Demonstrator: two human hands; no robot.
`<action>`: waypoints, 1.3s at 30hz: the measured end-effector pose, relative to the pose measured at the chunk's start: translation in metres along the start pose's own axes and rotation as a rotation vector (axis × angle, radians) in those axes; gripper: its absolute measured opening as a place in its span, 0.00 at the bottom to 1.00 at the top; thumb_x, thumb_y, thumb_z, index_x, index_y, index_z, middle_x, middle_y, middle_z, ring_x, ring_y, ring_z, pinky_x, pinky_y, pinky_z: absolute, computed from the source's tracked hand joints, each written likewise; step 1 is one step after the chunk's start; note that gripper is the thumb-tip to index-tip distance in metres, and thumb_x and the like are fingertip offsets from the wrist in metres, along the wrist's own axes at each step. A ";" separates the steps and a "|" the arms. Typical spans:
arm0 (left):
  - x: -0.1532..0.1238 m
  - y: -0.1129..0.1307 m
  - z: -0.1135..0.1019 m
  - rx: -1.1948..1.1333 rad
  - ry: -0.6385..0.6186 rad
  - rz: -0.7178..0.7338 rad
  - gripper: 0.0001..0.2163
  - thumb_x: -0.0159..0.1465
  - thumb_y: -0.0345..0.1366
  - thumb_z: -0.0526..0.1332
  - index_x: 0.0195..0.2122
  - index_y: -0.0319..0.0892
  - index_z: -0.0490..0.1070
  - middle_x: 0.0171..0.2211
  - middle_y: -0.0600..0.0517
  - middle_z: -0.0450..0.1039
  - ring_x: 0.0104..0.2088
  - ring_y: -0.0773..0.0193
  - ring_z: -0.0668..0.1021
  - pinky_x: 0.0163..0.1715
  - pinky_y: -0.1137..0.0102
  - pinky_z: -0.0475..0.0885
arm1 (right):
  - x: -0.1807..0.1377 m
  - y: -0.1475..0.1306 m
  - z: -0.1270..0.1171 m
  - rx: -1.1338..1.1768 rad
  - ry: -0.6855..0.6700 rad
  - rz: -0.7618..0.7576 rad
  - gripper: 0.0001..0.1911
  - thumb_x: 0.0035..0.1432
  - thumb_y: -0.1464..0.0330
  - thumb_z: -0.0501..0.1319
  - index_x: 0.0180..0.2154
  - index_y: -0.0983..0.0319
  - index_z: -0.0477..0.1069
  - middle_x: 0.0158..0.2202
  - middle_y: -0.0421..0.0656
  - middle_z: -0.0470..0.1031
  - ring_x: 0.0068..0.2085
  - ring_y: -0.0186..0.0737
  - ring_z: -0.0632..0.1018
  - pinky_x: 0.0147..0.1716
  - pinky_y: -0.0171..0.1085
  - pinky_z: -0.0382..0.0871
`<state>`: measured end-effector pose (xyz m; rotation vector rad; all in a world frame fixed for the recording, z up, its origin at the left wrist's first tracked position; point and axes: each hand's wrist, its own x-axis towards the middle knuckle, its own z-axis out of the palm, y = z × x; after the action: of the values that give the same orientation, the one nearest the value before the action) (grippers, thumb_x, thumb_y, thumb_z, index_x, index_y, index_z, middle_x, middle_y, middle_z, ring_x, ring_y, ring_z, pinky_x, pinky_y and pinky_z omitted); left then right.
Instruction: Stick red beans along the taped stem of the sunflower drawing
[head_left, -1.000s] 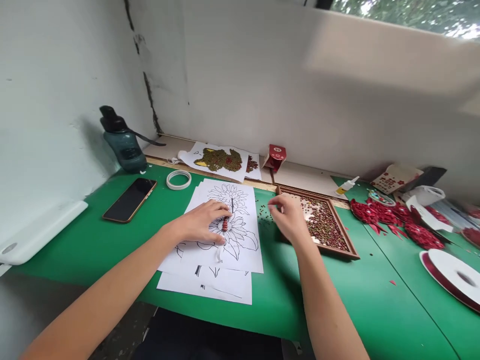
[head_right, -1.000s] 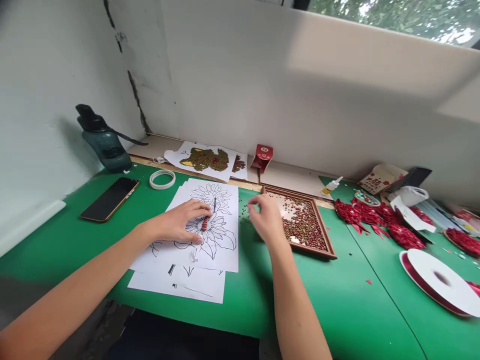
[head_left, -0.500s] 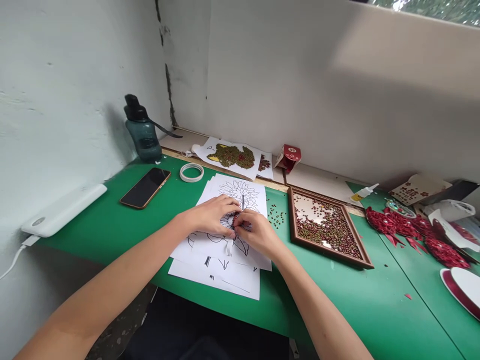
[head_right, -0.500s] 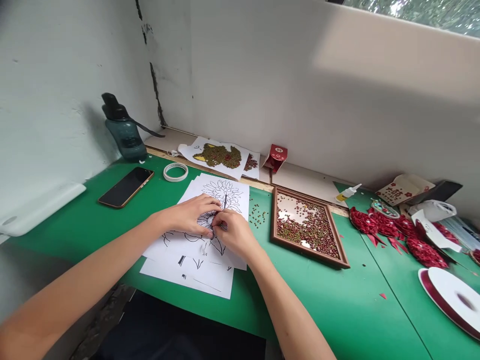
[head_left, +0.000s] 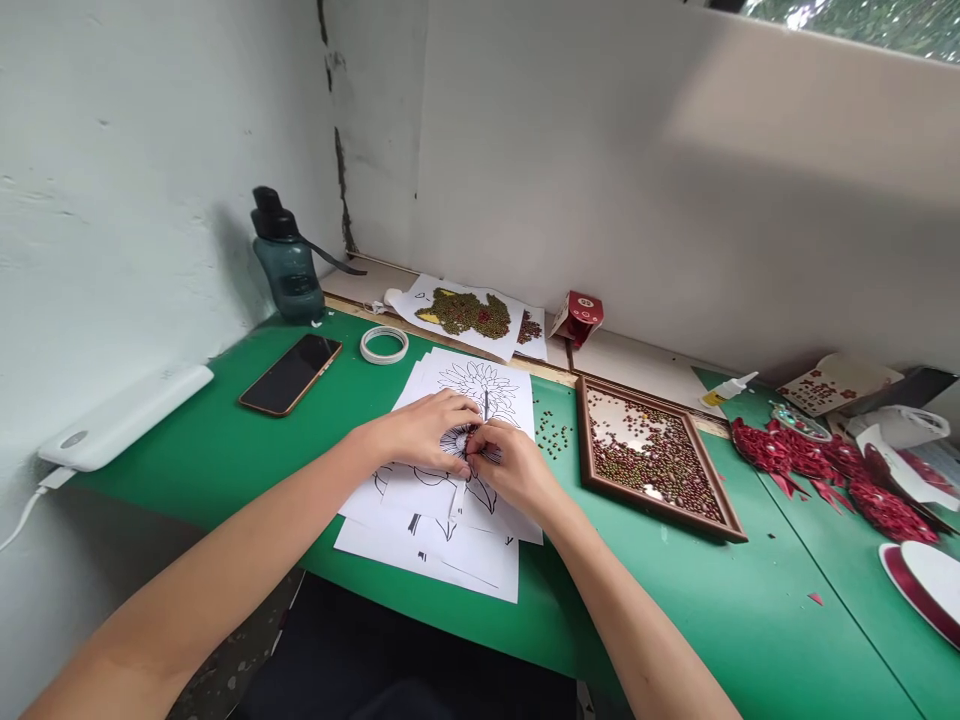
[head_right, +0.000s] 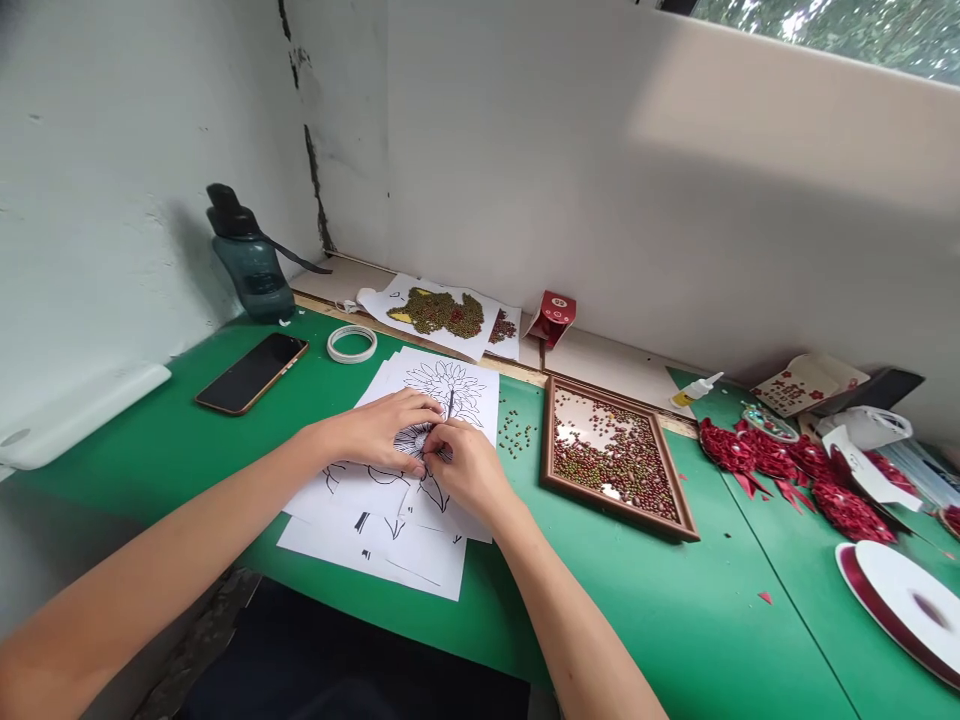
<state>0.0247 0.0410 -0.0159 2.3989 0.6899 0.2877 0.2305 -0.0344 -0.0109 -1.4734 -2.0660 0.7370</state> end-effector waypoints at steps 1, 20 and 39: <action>0.000 0.000 0.000 0.000 -0.002 -0.002 0.30 0.58 0.55 0.70 0.61 0.55 0.70 0.67 0.51 0.64 0.68 0.45 0.62 0.63 0.54 0.64 | 0.000 0.001 0.000 0.002 0.001 0.002 0.10 0.52 0.80 0.62 0.30 0.59 0.75 0.35 0.41 0.77 0.39 0.41 0.75 0.38 0.38 0.64; -0.002 0.001 -0.004 -0.071 -0.015 -0.044 0.25 0.69 0.51 0.61 0.65 0.54 0.66 0.67 0.51 0.64 0.69 0.51 0.61 0.65 0.56 0.62 | 0.000 0.004 -0.005 0.106 0.077 0.048 0.10 0.54 0.78 0.54 0.33 0.58 0.70 0.33 0.39 0.75 0.33 0.38 0.72 0.34 0.36 0.63; 0.002 0.003 -0.001 -0.031 0.040 0.014 0.21 0.64 0.42 0.66 0.59 0.51 0.72 0.61 0.49 0.69 0.66 0.49 0.65 0.65 0.56 0.65 | 0.000 0.010 0.004 0.014 0.045 0.004 0.10 0.55 0.79 0.60 0.33 0.59 0.76 0.32 0.39 0.75 0.34 0.37 0.72 0.33 0.34 0.60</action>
<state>0.0273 0.0404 -0.0136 2.3750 0.6816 0.3511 0.2351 -0.0318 -0.0206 -1.4736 -2.0209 0.7119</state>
